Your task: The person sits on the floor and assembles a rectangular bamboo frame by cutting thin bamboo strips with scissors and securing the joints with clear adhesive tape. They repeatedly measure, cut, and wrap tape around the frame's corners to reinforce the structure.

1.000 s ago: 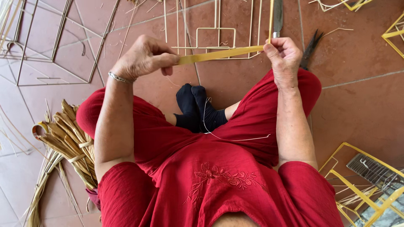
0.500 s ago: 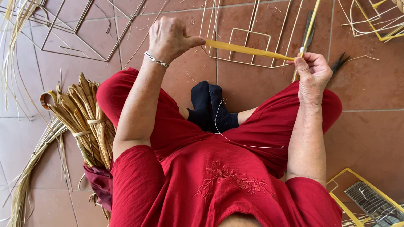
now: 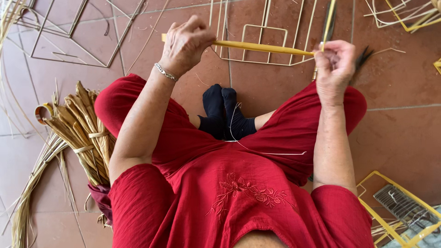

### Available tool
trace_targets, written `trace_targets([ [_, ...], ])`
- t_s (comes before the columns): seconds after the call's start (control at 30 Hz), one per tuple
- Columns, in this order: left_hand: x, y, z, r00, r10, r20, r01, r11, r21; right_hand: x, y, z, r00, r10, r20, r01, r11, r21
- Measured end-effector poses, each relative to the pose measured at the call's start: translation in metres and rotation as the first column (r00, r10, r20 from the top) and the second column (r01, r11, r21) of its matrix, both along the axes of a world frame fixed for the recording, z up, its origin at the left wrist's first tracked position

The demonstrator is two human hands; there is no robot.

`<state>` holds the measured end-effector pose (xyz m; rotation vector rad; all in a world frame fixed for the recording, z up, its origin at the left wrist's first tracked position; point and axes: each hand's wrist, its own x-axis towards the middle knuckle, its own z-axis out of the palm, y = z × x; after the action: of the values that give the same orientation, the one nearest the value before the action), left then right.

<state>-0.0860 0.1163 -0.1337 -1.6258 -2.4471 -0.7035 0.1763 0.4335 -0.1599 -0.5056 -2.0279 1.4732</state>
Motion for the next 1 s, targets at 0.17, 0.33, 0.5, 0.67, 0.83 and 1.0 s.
trace_targets([
  [0.17,0.016,0.002,0.002,0.997,-0.046,-0.068,0.038,0.994,-0.106,-0.019,-0.023,0.02,0.994,-0.107,0.003,0.056,0.543,0.838],
  [0.33,0.034,0.01,0.005,0.997,-0.053,0.054,0.057,0.996,-0.072,-0.033,-0.029,0.015,0.996,-0.016,0.093,-0.072,0.501,0.862],
  [0.5,0.045,0.015,0.006,0.997,-0.025,-0.073,0.017,0.994,-0.109,-0.041,0.01,-0.008,0.99,0.103,0.098,-0.124,0.287,0.95],
  [0.67,0.05,0.016,0.009,0.999,0.01,-0.036,-0.014,0.99,-0.138,-0.051,0.025,-0.006,0.925,0.157,0.346,-0.378,0.275,0.884],
  [0.83,0.052,0.021,0.003,0.998,0.058,0.026,-0.054,0.99,-0.133,-0.055,0.004,0.032,0.961,0.161,0.226,-0.27,0.362,0.892],
  [1.0,0.05,0.024,-0.004,0.999,0.035,-0.007,-0.035,0.995,-0.098,-0.064,-0.047,0.041,0.98,0.163,0.112,-0.157,0.296,0.942],
])
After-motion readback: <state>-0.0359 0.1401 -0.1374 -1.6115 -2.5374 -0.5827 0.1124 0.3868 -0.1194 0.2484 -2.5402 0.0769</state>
